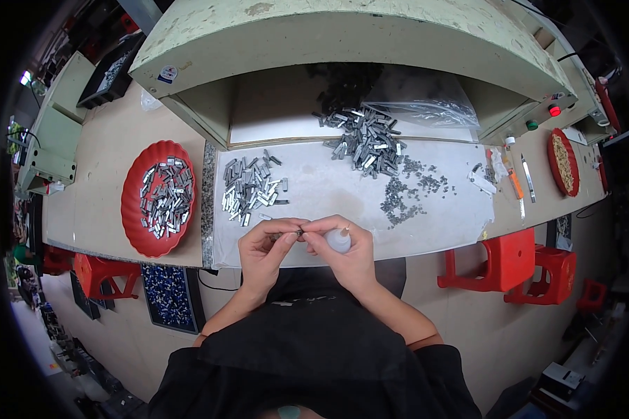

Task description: The person applies glue to small metal components using a squeeze bottle and joins them together by hand, unpacks parts from a plastic bag, and continues gluing and assembling the metal components.

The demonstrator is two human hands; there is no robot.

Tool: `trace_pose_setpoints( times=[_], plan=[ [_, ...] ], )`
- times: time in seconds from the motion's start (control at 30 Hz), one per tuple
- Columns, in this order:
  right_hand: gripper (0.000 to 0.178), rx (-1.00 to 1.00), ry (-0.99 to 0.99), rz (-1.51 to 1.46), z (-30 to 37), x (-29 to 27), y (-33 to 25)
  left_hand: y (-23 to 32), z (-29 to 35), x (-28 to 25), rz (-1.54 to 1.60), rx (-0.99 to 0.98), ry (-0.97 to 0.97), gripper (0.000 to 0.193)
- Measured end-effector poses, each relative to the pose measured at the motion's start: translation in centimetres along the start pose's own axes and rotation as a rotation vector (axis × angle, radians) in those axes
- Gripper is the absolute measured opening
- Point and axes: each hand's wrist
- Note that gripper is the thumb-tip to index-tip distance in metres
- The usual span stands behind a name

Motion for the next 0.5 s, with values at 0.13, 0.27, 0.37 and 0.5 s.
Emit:
trace_pose_setpoints(
  times=[0.13,0.27,0.37,0.5],
  plan=[
    [0.009,-0.03,0.015,0.009,-0.5,-0.1,0.0,-0.1,-0.6,0.0,-0.097,0.099,-0.015,0.012],
    [0.008,-0.054,0.031,0.025,-0.5,-0.2,-0.3,0.1,-1.0,0.3,-0.113,0.107,-0.022,0.013],
    [0.008,-0.007,0.051,0.068,0.0,0.0,-0.5,0.4,-0.7,0.5,-0.162,0.095,-0.001,0.012],
    [0.008,0.007,0.053,0.025,0.4,0.1,0.3,-0.5,0.2,0.6,-0.117,0.066,0.036,0.011]
  ],
)
Point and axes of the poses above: each hand's wrist, its own z-axis away from the middle knuckle, its own x-axis out of the palm, y = z × x, and after that the axes turned 8 degrees about -y, right-handed
